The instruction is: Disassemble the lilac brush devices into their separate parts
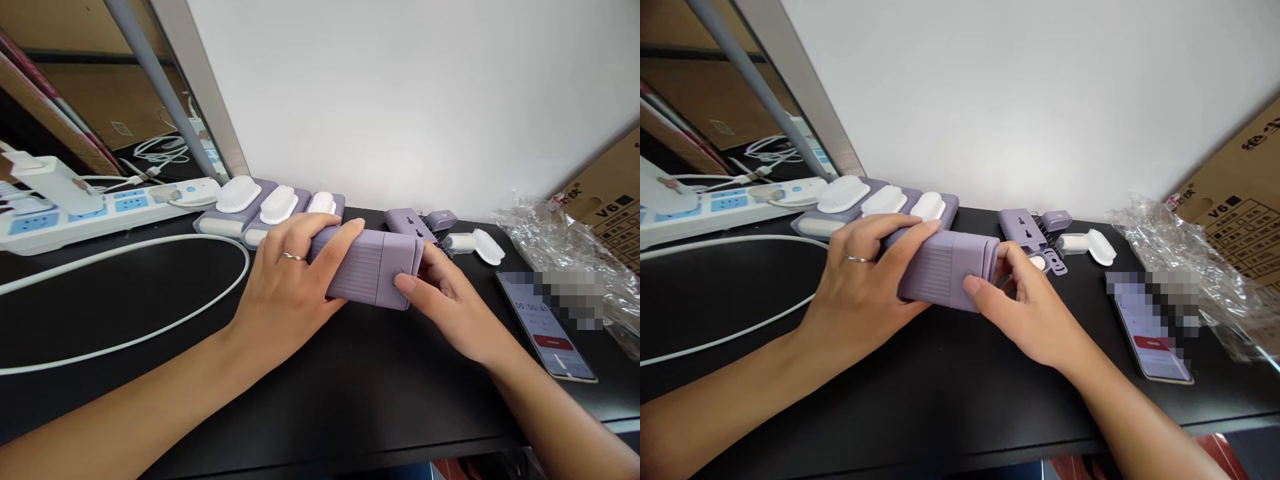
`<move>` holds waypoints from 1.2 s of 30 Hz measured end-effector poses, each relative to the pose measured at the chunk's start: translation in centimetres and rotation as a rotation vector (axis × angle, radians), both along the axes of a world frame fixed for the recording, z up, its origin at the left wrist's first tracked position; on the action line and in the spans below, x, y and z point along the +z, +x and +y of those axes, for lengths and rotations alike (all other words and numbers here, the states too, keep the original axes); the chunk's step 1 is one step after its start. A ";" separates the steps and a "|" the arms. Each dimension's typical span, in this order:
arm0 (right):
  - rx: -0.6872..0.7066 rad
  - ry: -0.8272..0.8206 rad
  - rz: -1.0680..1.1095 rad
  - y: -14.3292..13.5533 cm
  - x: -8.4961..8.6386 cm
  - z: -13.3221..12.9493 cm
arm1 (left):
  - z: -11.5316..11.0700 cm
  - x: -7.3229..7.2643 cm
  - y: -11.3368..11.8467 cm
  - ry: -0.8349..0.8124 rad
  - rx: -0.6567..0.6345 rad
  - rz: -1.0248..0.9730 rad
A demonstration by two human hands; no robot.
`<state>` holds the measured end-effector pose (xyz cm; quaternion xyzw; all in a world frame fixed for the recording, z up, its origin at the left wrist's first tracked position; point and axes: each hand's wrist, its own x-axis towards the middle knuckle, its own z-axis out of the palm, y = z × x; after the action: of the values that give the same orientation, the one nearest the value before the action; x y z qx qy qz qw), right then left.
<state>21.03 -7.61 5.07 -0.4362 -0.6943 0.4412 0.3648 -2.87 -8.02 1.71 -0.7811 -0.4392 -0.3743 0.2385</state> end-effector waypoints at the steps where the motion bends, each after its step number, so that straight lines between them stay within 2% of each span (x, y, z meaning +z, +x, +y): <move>1: 0.005 -0.005 -0.011 0.0 -0.1 0.0 | 0.1 0.0 -0.1 0.020 -0.001 0.018; 9: -0.007 -0.016 -0.103 0.0 0.0 0.2 | 0.9 -0.3 -0.9 0.072 -0.035 0.068; 18: 0.014 0.041 -0.061 -0.2 -0.1 0.2 | 1.2 -0.2 -1.0 0.090 -0.083 0.061; 26: -0.011 0.065 -0.038 -0.4 -0.3 0.3 | 2.0 0.0 -1.6 0.034 -0.101 0.031; 33: -0.024 0.076 -0.063 -0.4 -0.5 0.4 | 2.7 0.0 -2.0 -0.050 -0.201 -0.056; 36: -0.037 0.060 -0.037 -0.2 -0.3 0.5 | 3.0 0.3 -2.5 -0.048 -0.169 -0.045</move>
<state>20.84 -7.15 4.77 -0.4456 -0.7057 0.4054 0.3730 -5.36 -5.06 2.03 -0.8123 -0.3857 -0.4000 0.1771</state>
